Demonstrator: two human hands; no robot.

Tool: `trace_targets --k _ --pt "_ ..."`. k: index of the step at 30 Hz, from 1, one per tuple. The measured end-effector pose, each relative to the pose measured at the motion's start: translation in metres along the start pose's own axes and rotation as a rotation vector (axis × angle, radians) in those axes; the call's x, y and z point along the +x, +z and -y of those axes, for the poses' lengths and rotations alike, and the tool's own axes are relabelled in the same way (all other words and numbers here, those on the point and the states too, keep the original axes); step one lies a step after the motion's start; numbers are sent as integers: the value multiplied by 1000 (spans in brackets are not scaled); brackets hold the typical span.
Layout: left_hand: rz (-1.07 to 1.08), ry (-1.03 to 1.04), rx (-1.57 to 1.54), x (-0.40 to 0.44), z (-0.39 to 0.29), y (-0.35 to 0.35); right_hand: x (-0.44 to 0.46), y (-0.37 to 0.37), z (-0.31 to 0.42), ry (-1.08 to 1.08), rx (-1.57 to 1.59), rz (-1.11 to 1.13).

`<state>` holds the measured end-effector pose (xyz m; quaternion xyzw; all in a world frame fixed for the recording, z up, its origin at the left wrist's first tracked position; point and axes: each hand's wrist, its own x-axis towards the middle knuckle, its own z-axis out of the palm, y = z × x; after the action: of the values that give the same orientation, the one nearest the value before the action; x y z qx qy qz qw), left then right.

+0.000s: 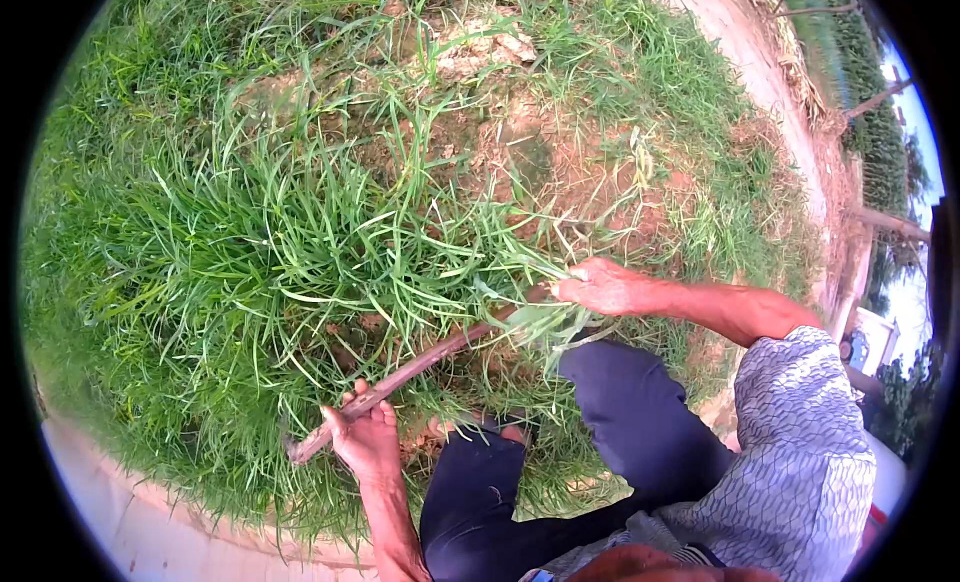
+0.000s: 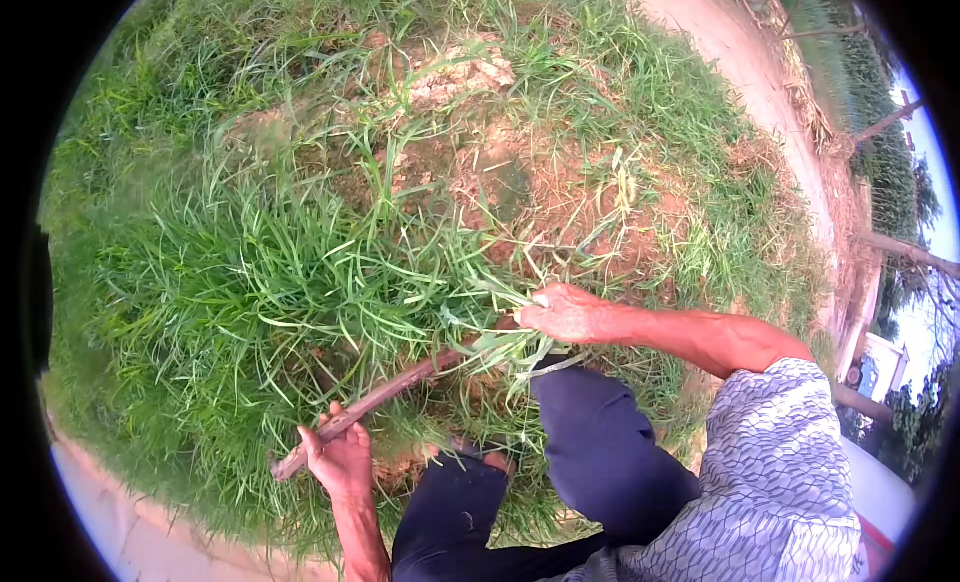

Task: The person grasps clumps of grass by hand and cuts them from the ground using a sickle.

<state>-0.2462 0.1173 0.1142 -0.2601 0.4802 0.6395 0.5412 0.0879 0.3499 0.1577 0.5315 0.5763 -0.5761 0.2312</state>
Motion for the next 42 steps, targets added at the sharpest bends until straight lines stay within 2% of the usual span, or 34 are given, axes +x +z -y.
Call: trace_targets --k 1,2,4,5,7,8,9,10,12,14,16,18,21,23,25,26,27,29,32,34,42 --pt "-12 -8 -17 -8 -1 -1 -18 -3 6 44 -1 59" --pt "-21 -16 -32 -17 -2 -2 -40 -7 13 -6 -109 49" --pt "-68 -27 -67 -42 -6 1 -72 -15 12 -235 -338 19" --pt "-59 -35 -102 -53 -6 1 -84 -19 15 -232 -327 18" --pt "-79 -38 -103 -86 -9 10 -115 -39 30 -429 -551 -116" --pt "-100 -30 -117 -101 -13 12 -129 -52 41 -426 -532 -119" --pt "-40 -62 -178 -115 -19 6 -141 -67 56 -426 -604 -188" --pt "-70 -49 -183 -132 -23 11 -152 -83 69 -432 -676 -254" --pt "-86 -34 -139 -162 -32 22 -166 -116 84 -399 -564 -411" --pt "-174 -1 -88 -193 -41 50 -178 -164 106 -516 -600 -636" --pt "-102 0 -61 -215 -48 65 -183 -220 121 -425 -546 -734" --pt "-100 25 -49 -236 -55 83 -179 -262 121 -556 -597 -1055" --pt "-76 58 -40 -263 -58 124 -203 -290 107 -499 -667 -1141" --pt "-64 60 -37 -278 -60 150 -219 -282 78 -544 -616 -989" --pt "-86 101 2 -289 -59 183 -246 -256 63 -210 -402 -596" --pt "-93 122 46 -292 -57 193 -250 -239 32 -209 -451 -486" --pt "-83 125 35 -295 -57 206 -256 -227 14 -76 -487 -356" --pt "-52 146 14 -297 -60 227 -280 -211 8 18 -479 -180" --pt "-15 161 -10 -300 -64 255 -303 -199 7 11 -431 -135" --pt "22 131 -127 -299 -64 261 -312 -200 15 -3 -282 -71" --pt "-51 59 -328 -251 -47 280 -292 -272 32 -10 -412 -91"
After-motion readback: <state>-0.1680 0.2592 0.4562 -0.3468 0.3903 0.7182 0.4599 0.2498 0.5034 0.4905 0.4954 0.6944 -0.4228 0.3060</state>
